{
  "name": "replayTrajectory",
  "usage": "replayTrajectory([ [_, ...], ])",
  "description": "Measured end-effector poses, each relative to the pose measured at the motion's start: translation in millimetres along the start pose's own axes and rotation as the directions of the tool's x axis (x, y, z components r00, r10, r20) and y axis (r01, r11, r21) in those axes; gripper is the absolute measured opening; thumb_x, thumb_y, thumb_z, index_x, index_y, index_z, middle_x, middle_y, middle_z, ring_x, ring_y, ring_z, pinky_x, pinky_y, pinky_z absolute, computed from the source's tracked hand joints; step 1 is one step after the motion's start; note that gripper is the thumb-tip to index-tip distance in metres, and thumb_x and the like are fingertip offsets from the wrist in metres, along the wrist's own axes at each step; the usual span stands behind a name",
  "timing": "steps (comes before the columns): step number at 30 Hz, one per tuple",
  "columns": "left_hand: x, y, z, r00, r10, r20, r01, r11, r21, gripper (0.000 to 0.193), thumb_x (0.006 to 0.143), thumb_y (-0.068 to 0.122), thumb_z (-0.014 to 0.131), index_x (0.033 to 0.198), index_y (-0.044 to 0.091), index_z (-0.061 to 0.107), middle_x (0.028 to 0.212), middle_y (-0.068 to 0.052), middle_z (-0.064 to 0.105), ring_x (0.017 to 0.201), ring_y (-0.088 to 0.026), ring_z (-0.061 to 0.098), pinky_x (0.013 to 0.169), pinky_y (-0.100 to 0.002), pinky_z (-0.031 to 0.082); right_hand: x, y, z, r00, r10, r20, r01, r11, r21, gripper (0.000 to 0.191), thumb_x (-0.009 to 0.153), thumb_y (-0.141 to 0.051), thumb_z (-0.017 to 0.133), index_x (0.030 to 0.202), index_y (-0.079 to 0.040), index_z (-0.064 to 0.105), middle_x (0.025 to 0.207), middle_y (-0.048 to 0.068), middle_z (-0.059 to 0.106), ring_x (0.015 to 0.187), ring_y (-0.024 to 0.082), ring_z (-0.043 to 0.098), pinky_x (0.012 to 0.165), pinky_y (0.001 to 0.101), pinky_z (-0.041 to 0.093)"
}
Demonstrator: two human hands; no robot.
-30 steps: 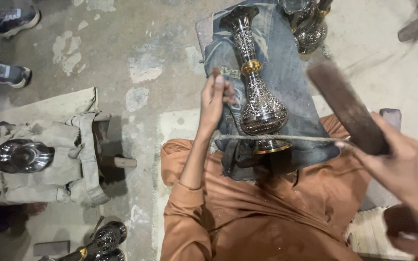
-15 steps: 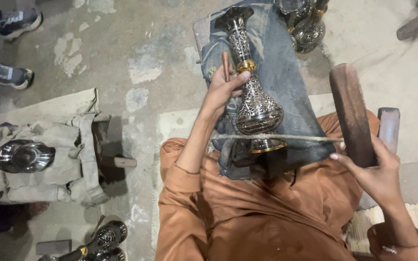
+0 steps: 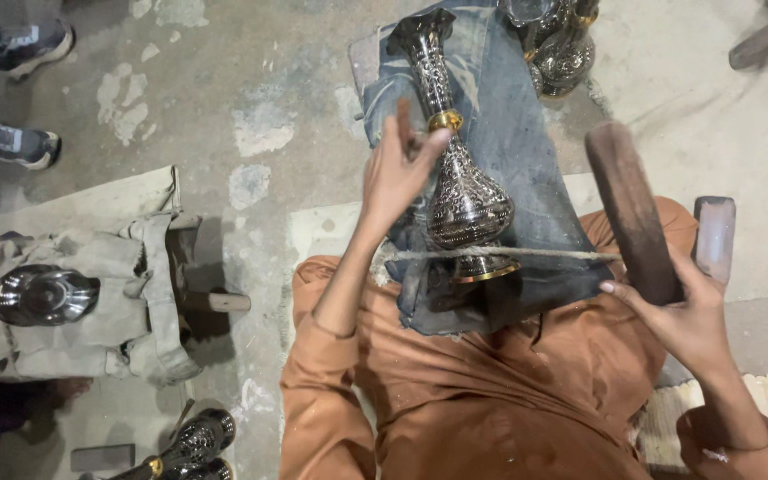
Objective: The person sits on the floor and uses a wooden mallet to repeatedly strike a silver-colored metal vase that is secured with a rope on a cushion. The person rotates the vase to work on different sides and then switches to a second similar vase to continue hammering.
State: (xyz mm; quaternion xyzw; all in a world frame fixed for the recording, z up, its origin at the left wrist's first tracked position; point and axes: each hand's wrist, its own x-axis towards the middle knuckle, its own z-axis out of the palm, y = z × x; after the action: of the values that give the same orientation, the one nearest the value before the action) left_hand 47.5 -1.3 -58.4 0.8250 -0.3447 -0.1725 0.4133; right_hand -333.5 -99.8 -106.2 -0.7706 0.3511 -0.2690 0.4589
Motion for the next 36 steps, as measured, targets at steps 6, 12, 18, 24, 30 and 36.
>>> replayTrajectory([
  [6, -66.6, 28.8, -34.7, 0.933, 0.361, -0.006, -0.35, 0.9, -0.26, 0.035, 0.107, 0.024, 0.061, 0.133, 0.002, 0.057, 0.108, -0.008, 0.069, 0.095, -0.021, 0.069, 0.076, -0.033, 0.061, 7.8, 1.2, 3.5, 0.999, 0.033, 0.04, -0.03, 0.996, -0.079, 0.048, 0.08, -0.015, 0.088, 0.121, 0.001, 0.069, 0.099, 0.006, 0.072, 0.091, 0.012, 0.067, 0.085, 0.0283, 0.056],
  [12, -102.9, 65.4, -29.1, 0.774, 0.626, 0.092, -0.615, 0.779, -0.122, 0.037, 0.101, 0.015, 0.073, 0.135, 0.007, 0.061, 0.112, -0.012, 0.075, 0.098, -0.022, 0.077, 0.085, -0.034, 0.063, 17.6, -7.0, -1.8, 0.994, -0.084, 0.072, 0.087, 0.995, -0.043, 0.048, 0.084, -0.01, 0.084, 0.126, 0.003, 0.064, 0.103, 0.009, 0.072, 0.096, 0.015, 0.07, 0.087, 0.0302, 0.06],
  [18, -93.2, 68.8, -19.6, 0.763, 0.579, 0.287, -0.567, 0.813, -0.131, 0.043, 0.1, 0.016, 0.071, 0.14, 0.009, 0.057, 0.116, -0.011, 0.075, 0.099, -0.026, 0.075, 0.086, -0.037, 0.063, 18.6, -20.8, -8.6, 0.976, -0.218, -0.005, 0.218, 0.975, -0.035, 0.042, 0.095, -0.004, 0.08, 0.129, 0.004, 0.056, 0.104, 0.013, 0.072, 0.093, 0.017, 0.073, 0.083, 0.0287, 0.062],
  [24, -85.3, 64.2, -9.0, 0.656, 0.688, 0.311, -0.711, 0.701, -0.052, 0.038, 0.1, 0.017, 0.069, 0.136, 0.02, 0.057, 0.126, 0.002, 0.076, 0.091, -0.02, 0.072, 0.085, -0.034, 0.061, 28.4, -20.7, -29.4, 0.944, -0.324, 0.061, 0.329, 0.911, -0.248, 0.066, 0.083, -0.004, 0.081, 0.141, 0.007, 0.051, 0.106, 0.02, 0.072, 0.091, 0.026, 0.072, 0.082, 0.0348, 0.061],
  [30, -82.6, 61.7, -11.5, 0.645, 0.672, 0.365, -0.71, 0.703, -0.04, 0.039, 0.098, 0.016, 0.07, 0.135, 0.02, 0.058, 0.128, 0.005, 0.073, 0.088, -0.02, 0.07, 0.082, -0.035, 0.06, 21.2, -6.1, -52.7, 0.952, -0.307, 0.021, 0.281, 0.841, -0.462, 0.038, 0.1, -0.009, 0.085, 0.125, -0.002, 0.058, 0.103, 0.015, 0.07, 0.089, 0.022, 0.071, 0.08, 0.0306, 0.059],
  [36, -79.5, 58.0, -11.9, 0.6, 0.723, 0.343, -0.773, 0.634, 0.016, 0.031, 0.101, 0.014, 0.071, 0.131, 0.016, 0.063, 0.122, -0.002, 0.073, 0.096, -0.022, 0.073, 0.086, -0.035, 0.06, 28.1, -27.3, -53.7, 0.852, -0.489, 0.188, 0.489, 0.614, -0.619, 0.051, 0.092, -0.009, 0.083, 0.136, -0.005, 0.059, 0.1, 0.015, 0.07, 0.082, 0.028, 0.07, 0.074, 0.0351, 0.055],
])
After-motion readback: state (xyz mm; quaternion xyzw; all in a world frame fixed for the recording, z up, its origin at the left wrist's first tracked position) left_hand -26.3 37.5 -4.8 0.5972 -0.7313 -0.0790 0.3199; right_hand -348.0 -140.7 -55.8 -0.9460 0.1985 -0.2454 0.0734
